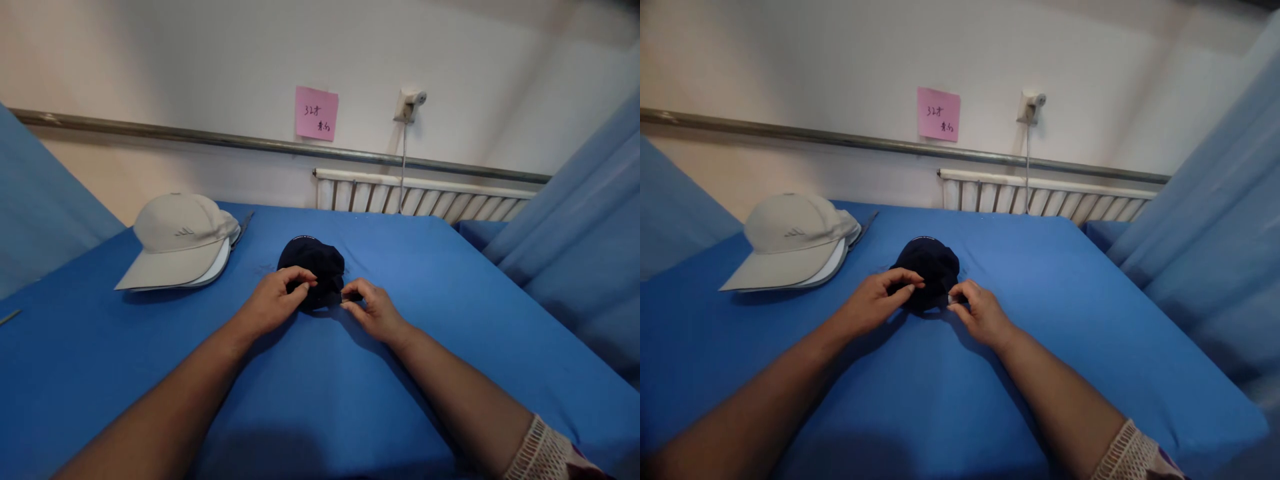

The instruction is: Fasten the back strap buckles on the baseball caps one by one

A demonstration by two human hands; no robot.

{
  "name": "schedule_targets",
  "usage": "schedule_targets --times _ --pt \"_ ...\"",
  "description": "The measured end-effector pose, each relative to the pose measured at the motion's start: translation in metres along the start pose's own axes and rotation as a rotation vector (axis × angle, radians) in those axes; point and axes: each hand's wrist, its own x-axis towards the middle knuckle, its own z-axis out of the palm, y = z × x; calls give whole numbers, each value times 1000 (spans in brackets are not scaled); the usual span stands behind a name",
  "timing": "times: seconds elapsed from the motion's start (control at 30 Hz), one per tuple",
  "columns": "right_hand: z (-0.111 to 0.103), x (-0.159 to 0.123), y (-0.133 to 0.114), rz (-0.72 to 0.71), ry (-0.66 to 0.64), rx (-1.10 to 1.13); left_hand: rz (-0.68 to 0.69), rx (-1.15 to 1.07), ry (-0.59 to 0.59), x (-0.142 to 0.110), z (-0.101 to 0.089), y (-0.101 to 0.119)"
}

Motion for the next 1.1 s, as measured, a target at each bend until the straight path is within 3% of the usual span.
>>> schedule_targets --times 0.27,0.77,1.1 --pt "-1 0 0 -43 -22 -11 174 204 -173 -4 20 -5" --pt "-1 2 -9 -63 -109 -86 44 110 -110 -2 23 6" --pt "-1 3 -11 -63 -103 -85 45 101 -67 -2 28 2"
